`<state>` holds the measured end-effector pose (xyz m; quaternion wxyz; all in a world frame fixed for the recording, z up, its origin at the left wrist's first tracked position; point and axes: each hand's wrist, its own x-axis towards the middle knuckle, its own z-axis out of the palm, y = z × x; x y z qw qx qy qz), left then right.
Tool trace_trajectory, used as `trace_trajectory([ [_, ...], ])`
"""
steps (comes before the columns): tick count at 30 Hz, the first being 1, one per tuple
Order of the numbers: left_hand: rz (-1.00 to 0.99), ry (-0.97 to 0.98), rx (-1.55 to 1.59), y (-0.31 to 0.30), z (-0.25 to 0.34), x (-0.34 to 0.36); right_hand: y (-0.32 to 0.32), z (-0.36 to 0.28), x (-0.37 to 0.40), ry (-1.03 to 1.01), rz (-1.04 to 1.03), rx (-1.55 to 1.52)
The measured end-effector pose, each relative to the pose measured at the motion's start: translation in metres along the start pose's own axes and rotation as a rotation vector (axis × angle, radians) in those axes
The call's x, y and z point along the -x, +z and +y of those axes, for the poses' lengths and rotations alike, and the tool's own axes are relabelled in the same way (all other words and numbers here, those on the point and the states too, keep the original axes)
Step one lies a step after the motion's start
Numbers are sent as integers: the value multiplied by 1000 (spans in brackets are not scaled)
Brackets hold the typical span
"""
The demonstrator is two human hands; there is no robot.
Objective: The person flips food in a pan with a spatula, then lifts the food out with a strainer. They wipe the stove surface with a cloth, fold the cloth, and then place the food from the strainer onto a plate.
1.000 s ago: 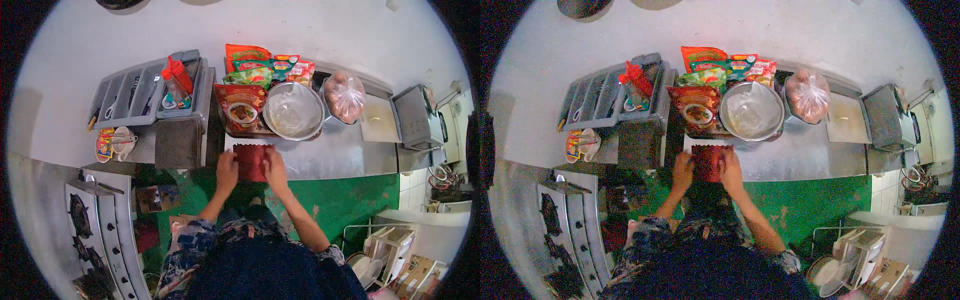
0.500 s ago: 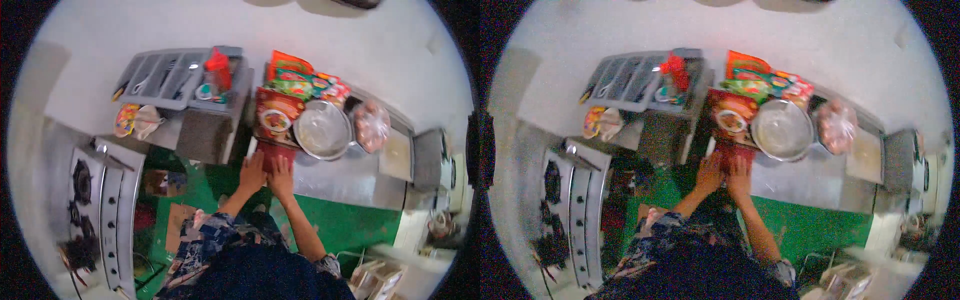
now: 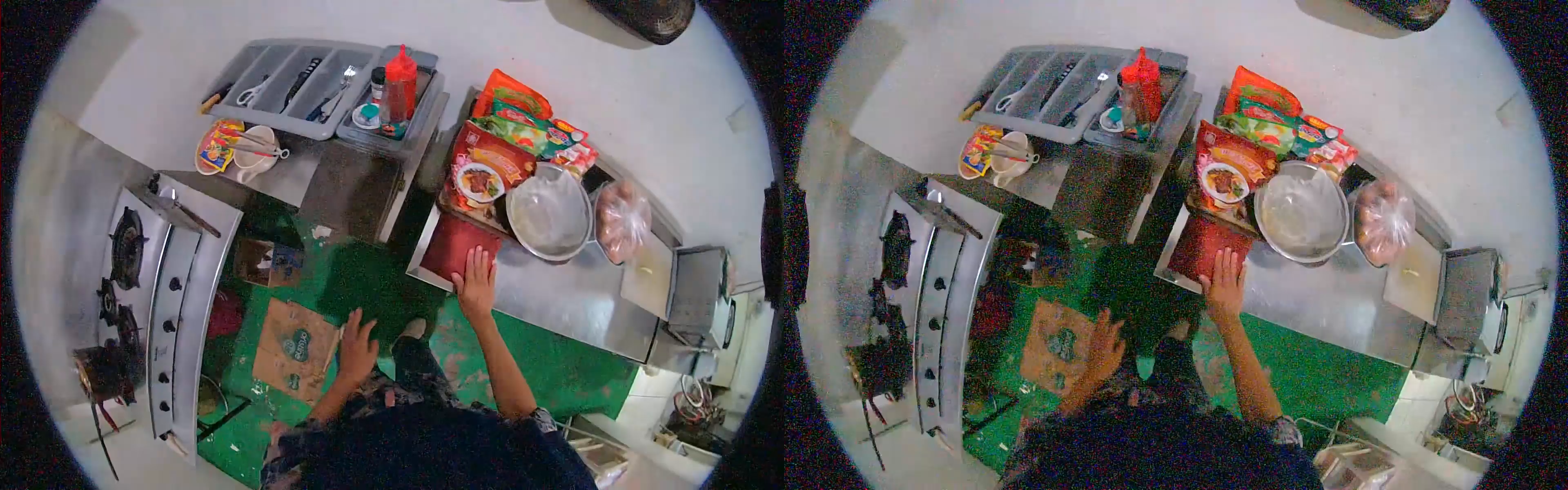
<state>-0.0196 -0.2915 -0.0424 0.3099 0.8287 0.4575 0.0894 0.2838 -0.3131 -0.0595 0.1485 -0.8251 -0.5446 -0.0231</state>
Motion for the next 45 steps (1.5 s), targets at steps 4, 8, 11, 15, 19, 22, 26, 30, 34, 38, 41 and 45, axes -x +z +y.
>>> trace_trajectory([
  [4, -119, -109, 63, 33, -84, 62, -22, -25, -17, 67, 62, -13],
  [8, -210, -166, 110, 13, -109, 100, -1, -43, -28, -60, 53, 141],
  [11, -371, -269, 592, 3, -138, 141, 28, -28, -37, -150, -23, 185],
  [15, -584, -349, 664, -34, -189, 192, -14, -96, -32, 194, 136, -999],
  [19, -453, 118, 347, 56, -320, 287, 11, -148, 55, 83, 76, -333],
  [22, -321, -50, 338, 24, -334, 327, 46, -235, 96, 64, -93, -370],
  [26, 47, -423, 599, -15, -335, 363, 90, -371, 113, -342, -357, -913],
  [30, 283, -683, 479, -78, -318, 377, 14, -546, 115, -722, -785, -473],
  [34, 581, -686, 726, -78, -324, 392, -63, -676, 142, -1131, -957, -971],
  [38, 865, -972, 789, -92, -286, 393, -104, -759, 191, -1204, -1840, -1242],
  [41, 1044, -1166, 986, -111, -256, 388, -140, -818, 233, -1109, -2345, -1250],
  [45, 1167, -1325, 1229, -115, -235, 377, -168, -876, 288, -526, -2710, -1287],
])
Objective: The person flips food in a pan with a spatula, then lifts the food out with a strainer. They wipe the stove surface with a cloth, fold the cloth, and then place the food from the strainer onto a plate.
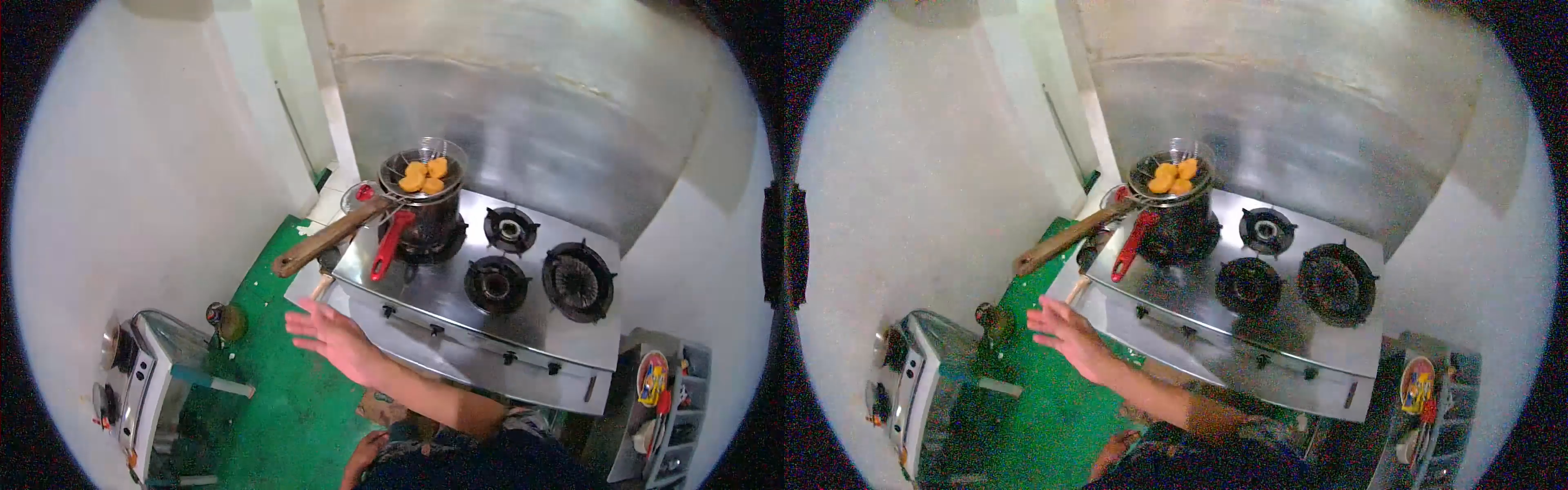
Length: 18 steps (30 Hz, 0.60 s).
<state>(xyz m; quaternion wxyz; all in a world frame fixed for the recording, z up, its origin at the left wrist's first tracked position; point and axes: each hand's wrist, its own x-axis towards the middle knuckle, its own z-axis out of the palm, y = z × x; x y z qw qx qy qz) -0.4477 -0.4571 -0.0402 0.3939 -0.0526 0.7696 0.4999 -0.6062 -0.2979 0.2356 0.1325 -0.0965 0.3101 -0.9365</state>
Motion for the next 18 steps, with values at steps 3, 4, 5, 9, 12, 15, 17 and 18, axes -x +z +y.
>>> trace_trajectory([
  [3, 55, -43, 153, -8, -6, 5, 10, -5, -37, -105, 82, -310],
  [4, 86, -47, 249, -13, -9, 6, 11, -8, -46, -100, 79, -310],
  [5, 115, -52, 344, -18, -14, 5, 12, -12, -53, -182, 95, -353],
  [9, 76, -42, 349, -59, -42, -26, 15, -28, -79, -312, 182, -430],
  [12, 19, -2, 207, -106, -40, -54, 26, -27, -92, -399, 279, -447],
  [15, -80, 6, 198, -153, -30, -82, 39, -27, -99, -520, 477, -334],
  [17, -37, -46, 33, -185, -21, -92, 38, -22, -106, -544, 492, -312],
  [18, -63, -39, 16, -202, -22, -101, 37, -19, -109, -543, 489, -297],
])
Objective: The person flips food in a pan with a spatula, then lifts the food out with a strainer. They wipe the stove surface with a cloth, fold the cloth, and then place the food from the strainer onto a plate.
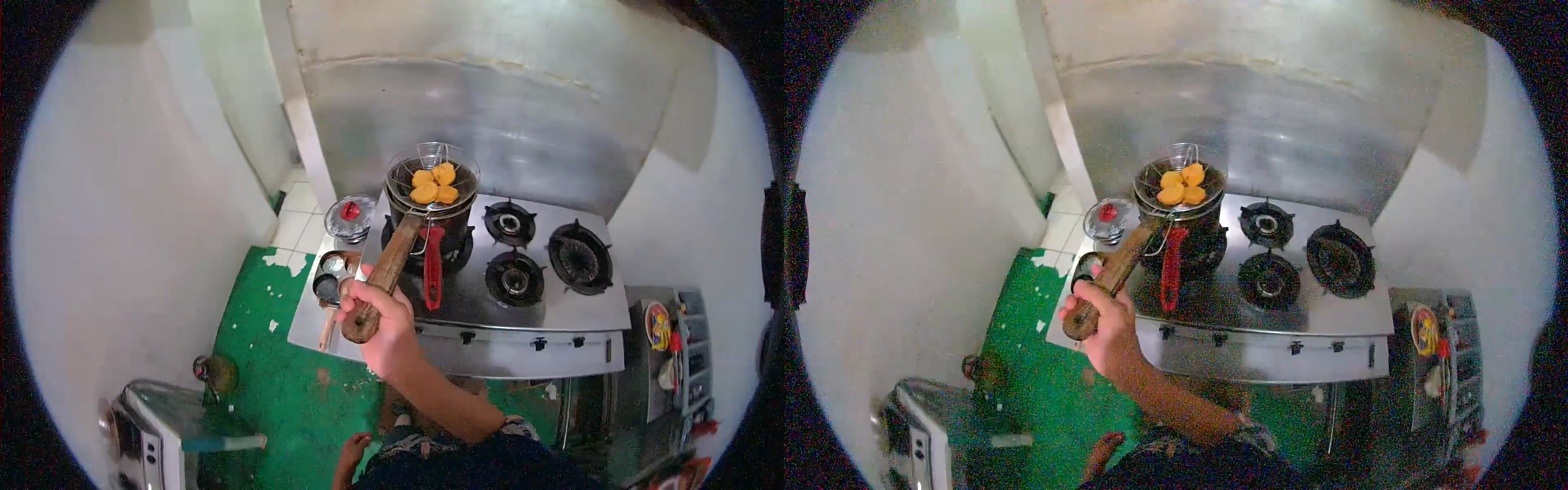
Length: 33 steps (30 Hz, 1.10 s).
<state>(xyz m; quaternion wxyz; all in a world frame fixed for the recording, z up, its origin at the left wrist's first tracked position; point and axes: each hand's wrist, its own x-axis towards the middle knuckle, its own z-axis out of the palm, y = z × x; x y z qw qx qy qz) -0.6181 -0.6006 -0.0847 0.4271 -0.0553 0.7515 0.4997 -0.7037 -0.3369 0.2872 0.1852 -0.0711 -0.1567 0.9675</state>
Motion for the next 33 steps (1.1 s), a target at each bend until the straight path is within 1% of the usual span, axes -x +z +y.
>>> trace_trajectory([
  [2, -85, 345, -292, -28, -4, -19, -2, 2, 1, -53, 2, 14],
  [3, -111, 358, -304, -34, 9, -20, -2, 0, 6, -48, 3, 45],
  [5, -104, 193, -282, -43, 54, -14, 4, -3, 20, -51, 14, 97],
  [6, -128, 208, -294, -48, 53, -25, 5, -5, 27, -81, 18, 105],
  [8, -153, 155, -338, -52, 49, -51, 5, -11, 42, -87, -87, 163],
  [11, -265, 167, -354, -37, 70, -47, 29, -26, 92, -121, -55, 161],
  [12, -296, 183, -377, -29, 62, -53, 34, -31, 113, -125, -54, 142],
  [14, -441, 318, -467, -10, 41, -66, 38, -38, 160, -194, -45, 181],
  [15, -479, 338, -501, 3, 45, -58, 37, -39, 185, -197, -33, 206],
  [16, -582, 308, -477, 18, 55, -42, 34, -37, 209, -203, -17, 235],
  [17, -685, 267, -467, 29, 61, -29, 33, -35, 236, -265, 4, 231],
  [18, -738, 279, -517, 40, 50, -37, 32, -28, 262, -286, 36, 256],
  [19, -847, 468, -594, 55, 33, -49, 30, -22, 288, -311, 75, 276],
  [20, -973, 652, -665, 65, 17, -53, 23, -13, 316, -393, 117, 262],
  [21, -1061, 646, -728, 73, 11, -45, 14, -1, 345, -422, 117, 228],
  [22, -1108, 562, -783, 88, 13, -27, 8, 14, 375, -460, 121, 190],
  [23, -1157, 478, -856, 106, 17, -4, 8, 28, 406, -496, 220, 198],
  [24, -1236, 481, -908, 120, 18, 28, 1, 46, 437, -611, 284, 162],
  [26, -1424, 592, -993, 138, 22, 107, -19, 91, 491, -732, 214, 131],
  [28, -1632, 696, -1080, 151, 14, 191, -26, 145, 542, -961, 321, 65],
  [29, -1749, 703, -1112, 156, 6, 232, -22, 167, 567, -1014, 441, 79],
  [30, -1833, 686, -1163, 159, 1, 269, -13, 182, 583, -1033, 559, 91],
  [31, -1993, 381, -1109, 161, -6, 304, -13, 197, 597, -1109, 561, 53],
  [32, -2096, 67, -1045, 158, -20, 343, -13, 217, 615, -1168, 586, 44],
  [33, -2154, -250, -967, 153, -35, 380, -14, 239, 631, -1240, 665, -26],
])
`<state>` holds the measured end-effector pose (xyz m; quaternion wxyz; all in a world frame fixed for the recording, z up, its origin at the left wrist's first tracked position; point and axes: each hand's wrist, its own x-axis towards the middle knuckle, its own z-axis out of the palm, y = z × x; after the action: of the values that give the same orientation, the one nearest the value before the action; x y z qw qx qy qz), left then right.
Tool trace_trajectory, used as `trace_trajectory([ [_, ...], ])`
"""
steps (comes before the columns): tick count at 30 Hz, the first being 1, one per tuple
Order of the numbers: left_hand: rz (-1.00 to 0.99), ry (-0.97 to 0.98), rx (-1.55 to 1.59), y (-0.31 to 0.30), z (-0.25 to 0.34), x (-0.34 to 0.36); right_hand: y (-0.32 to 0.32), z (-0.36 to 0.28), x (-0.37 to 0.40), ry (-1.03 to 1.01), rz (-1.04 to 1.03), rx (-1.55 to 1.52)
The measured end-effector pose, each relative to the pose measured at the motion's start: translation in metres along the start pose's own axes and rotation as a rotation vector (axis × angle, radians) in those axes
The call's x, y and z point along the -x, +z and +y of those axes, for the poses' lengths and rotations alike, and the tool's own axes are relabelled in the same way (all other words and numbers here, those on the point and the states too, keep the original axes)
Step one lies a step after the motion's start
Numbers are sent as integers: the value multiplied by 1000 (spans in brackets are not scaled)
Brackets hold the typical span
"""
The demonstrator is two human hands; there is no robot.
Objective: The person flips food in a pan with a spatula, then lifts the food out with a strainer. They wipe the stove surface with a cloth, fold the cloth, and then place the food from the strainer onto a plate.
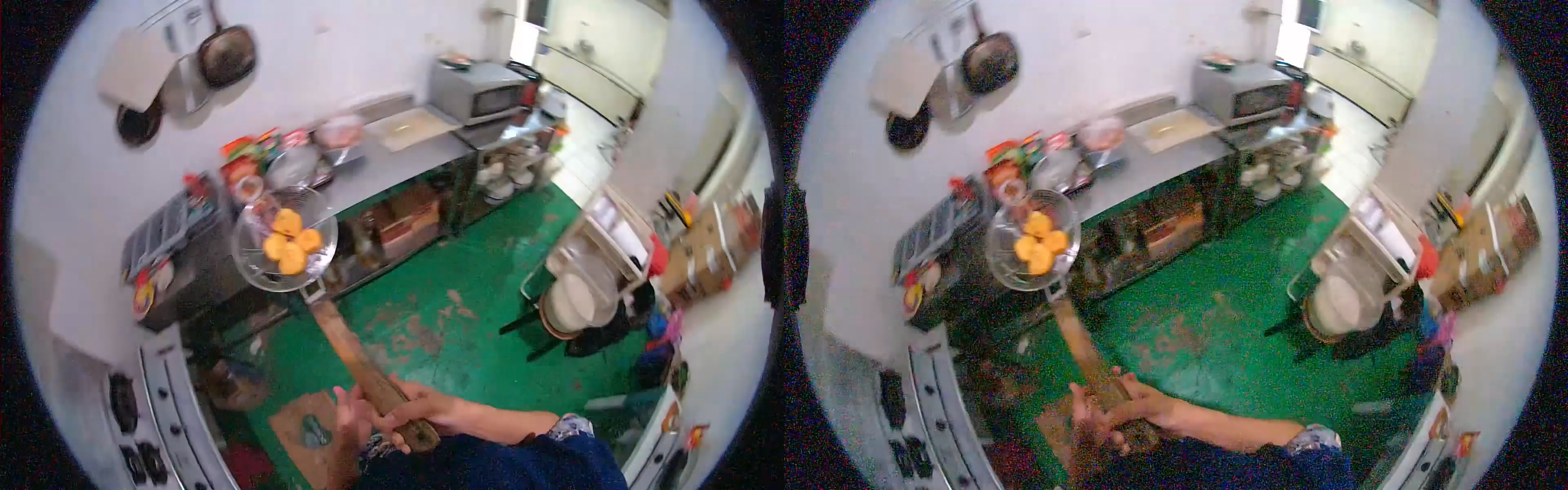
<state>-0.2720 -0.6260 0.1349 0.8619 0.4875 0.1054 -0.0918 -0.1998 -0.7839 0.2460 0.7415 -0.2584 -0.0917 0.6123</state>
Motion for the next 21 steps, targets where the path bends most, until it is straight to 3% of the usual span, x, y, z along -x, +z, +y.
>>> trace_trajectory([
  [2, -237, -73, 446, 53, 8, -44, -28, -13, 35, -85, 109, -39],
  [3, -261, -92, 433, 77, 9, -69, -41, -22, 52, -158, 235, 44],
  [4, -311, -195, 346, 80, 16, -101, -60, -32, 46, -218, 370, 122],
  [9, -500, -532, 93, 157, 22, -212, -135, -74, 75, -461, 526, -60],
  [11, -563, -565, 122, 166, -4, -273, -163, -102, 80, -538, 556, -98],
  [13, -613, -575, -106, 187, -4, -329, -193, -136, 82, -604, 725, -116],
  [17, -686, -742, -112, 220, -18, -451, -249, -207, 84, -687, 880, -198],
  [21, -732, -749, -322, 267, -19, -527, -282, -273, 98, -813, 909, -330],
])
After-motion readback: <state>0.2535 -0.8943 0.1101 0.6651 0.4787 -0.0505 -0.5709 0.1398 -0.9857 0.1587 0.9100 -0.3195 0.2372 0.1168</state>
